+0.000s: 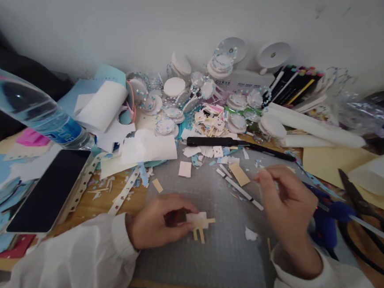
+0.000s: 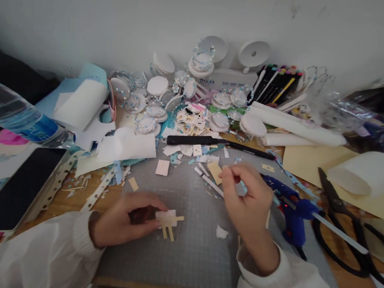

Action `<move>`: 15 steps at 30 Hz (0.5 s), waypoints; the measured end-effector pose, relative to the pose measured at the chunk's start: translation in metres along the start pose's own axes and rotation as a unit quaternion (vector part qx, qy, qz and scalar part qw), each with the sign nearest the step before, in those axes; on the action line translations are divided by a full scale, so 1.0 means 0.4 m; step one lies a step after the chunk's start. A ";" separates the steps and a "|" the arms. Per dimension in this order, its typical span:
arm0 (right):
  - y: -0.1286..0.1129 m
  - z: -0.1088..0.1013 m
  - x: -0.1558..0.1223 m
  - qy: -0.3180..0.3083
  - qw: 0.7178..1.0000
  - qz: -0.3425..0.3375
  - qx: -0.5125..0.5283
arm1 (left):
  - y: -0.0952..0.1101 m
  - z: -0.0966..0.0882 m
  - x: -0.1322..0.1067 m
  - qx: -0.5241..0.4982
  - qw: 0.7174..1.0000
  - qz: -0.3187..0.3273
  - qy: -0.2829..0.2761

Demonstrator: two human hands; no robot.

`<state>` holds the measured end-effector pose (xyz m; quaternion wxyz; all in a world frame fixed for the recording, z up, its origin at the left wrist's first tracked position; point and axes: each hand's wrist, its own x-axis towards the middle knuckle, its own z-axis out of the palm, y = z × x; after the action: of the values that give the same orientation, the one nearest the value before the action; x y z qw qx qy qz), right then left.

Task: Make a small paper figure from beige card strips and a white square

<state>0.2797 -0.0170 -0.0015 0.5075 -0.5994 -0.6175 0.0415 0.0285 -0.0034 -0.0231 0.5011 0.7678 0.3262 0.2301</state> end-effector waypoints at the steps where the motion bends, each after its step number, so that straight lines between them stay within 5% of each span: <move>1: 0.001 0.003 -0.002 0.021 1.000 -0.012 -0.004 | -0.001 -0.003 0.000 0.030 0.999 0.032 0.012; 6: 0.000 0.014 0.001 0.057 0.994 -0.063 -0.065 | -0.002 -0.027 0.005 0.138 0.978 0.126 0.092; 10: 0.048 0.025 0.007 -0.024 0.989 -0.020 -0.142 | -0.002 -0.032 0.005 0.187 0.963 0.144 0.128; 15: 0.128 0.044 -0.003 -0.126 0.969 0.022 -0.210 | -0.007 -0.016 -0.003 0.220 0.954 0.177 0.098</move>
<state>0.3032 0.0062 -0.0447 0.2876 -0.6958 -0.6581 -0.0029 0.0227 0.0006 -0.0233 0.2370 0.8778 0.2755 0.3121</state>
